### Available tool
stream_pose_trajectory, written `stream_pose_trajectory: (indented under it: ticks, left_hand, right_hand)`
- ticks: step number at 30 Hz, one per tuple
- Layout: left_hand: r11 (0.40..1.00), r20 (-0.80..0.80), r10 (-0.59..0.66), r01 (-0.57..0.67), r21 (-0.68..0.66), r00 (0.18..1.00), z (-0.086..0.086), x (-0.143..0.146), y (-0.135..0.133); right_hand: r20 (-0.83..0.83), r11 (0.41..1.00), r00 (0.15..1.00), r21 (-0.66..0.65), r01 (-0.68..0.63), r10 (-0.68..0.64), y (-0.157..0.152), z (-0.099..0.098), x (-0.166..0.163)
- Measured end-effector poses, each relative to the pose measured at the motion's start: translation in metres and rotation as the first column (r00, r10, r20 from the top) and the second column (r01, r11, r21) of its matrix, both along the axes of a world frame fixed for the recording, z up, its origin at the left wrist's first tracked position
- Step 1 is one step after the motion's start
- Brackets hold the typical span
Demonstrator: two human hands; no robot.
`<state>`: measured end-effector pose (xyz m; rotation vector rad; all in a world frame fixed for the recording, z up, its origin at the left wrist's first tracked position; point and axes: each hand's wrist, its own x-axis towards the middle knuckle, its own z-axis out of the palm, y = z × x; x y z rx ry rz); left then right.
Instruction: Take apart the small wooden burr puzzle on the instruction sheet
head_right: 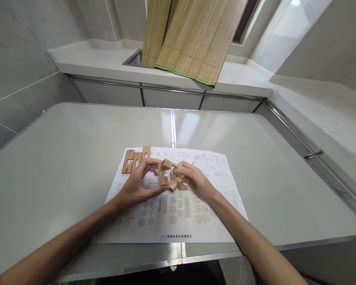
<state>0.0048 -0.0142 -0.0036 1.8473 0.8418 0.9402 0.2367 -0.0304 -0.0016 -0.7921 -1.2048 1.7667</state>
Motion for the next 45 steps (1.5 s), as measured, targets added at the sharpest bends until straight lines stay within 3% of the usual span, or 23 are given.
stream_pose_trajectory:
  ticks: [6, 11, 18, 23, 27, 31, 37, 45]
  left_hand:
    - [0.998, -0.099, -0.012, 0.019, 0.066, 0.995, 0.005, -0.001, -0.001]
    - [0.985, -0.123, -0.076, 0.094, 0.147, 0.99, 0.007, 0.002, -0.003]
    - [0.983, -0.131, -0.096, 0.114, 0.143, 0.987, 0.003, 0.002, -0.002]
    - [0.985, -0.157, -0.087, 0.109, 0.136, 0.984, 0.005, 0.002, -0.003]
    - [0.978, -0.201, -0.003, 0.045, 0.202, 0.98, 0.01, 0.003, -0.003]
    - [0.933, -0.298, 0.073, 0.041, 0.358, 0.952, 0.013, 0.0, -0.001]
    - [0.894, -0.447, 0.087, 0.128, 0.429, 0.89, 0.013, -0.002, 0.0]
    - [0.884, -0.51, 0.099, 0.16, 0.439, 0.854, 0.009, 0.001, -0.001]
  right_hand:
    - [0.069, 0.992, 0.99, -0.003, 0.125, -0.125, -0.001, 0.002, 0.001]
    - [0.096, 0.994, 0.99, 0.022, 0.104, -0.106, -0.003, 0.0, -0.002]
    - [0.051, 0.996, 0.995, 0.023, 0.09, -0.091, -0.003, -0.003, -0.006]
    - [0.074, 0.986, 0.984, 0.029, 0.161, -0.163, -0.002, -0.001, -0.008]
    - [0.216, 0.947, 0.922, 0.078, 0.31, -0.32, -0.001, 0.0, -0.007]
    - [0.428, 0.889, 0.78, 0.236, 0.393, -0.458, -0.001, -0.001, -0.005]
    - [0.507, 0.883, 0.725, 0.312, 0.35, -0.466, -0.003, -0.003, -0.005]
    - [0.533, 0.885, 0.708, 0.322, 0.336, -0.463, -0.003, -0.004, -0.004]
